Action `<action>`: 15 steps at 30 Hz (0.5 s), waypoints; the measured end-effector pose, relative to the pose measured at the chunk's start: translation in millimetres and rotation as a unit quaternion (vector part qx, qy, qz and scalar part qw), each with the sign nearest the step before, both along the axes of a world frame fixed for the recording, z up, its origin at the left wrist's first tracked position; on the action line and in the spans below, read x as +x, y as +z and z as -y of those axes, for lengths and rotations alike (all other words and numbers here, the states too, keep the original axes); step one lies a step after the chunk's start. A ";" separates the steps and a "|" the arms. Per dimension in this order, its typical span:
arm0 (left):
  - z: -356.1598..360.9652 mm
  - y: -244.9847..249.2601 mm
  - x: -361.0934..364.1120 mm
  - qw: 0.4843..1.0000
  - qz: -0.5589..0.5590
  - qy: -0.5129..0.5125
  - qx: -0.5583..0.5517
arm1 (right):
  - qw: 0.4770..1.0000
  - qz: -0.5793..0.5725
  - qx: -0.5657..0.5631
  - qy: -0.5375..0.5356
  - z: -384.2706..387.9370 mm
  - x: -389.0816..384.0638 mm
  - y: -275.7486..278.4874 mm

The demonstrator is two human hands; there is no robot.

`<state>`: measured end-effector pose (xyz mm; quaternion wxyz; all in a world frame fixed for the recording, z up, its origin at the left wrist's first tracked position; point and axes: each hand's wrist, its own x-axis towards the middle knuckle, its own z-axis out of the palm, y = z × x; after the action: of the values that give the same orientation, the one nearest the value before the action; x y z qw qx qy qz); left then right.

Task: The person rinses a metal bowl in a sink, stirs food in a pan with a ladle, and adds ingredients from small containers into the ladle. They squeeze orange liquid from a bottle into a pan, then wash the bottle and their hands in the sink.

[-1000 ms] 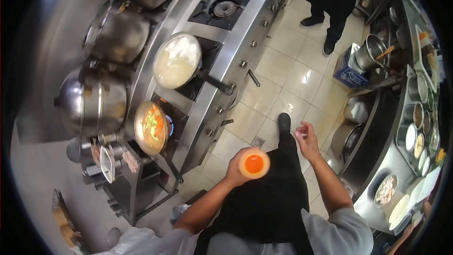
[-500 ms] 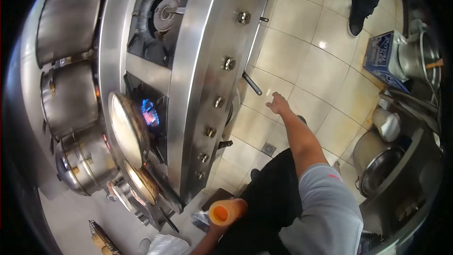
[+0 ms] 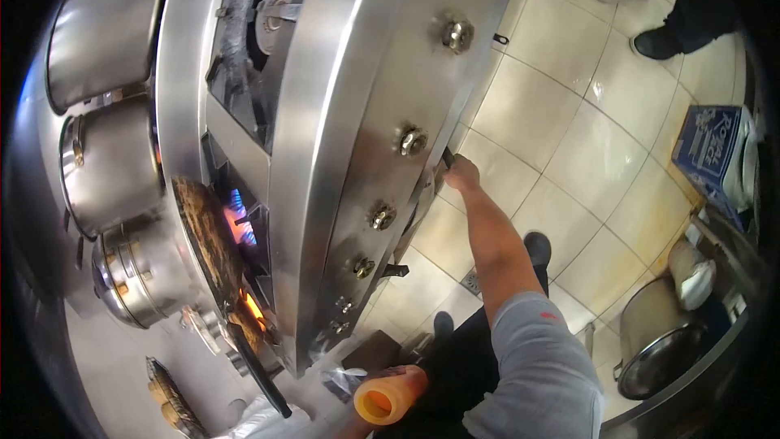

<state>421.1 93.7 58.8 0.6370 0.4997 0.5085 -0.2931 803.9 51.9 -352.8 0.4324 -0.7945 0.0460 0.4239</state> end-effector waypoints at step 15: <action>42.0 88.3 30.2 0.898 0.407 -0.157 0.050 | 0.971 -0.203 0.012 -0.127 256.3 -138.1 232.5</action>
<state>451.4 51.7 147.1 0.7086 0.6796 0.1337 -0.1344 665.8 -204.3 -120.4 0.4739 -0.6744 0.2279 0.5183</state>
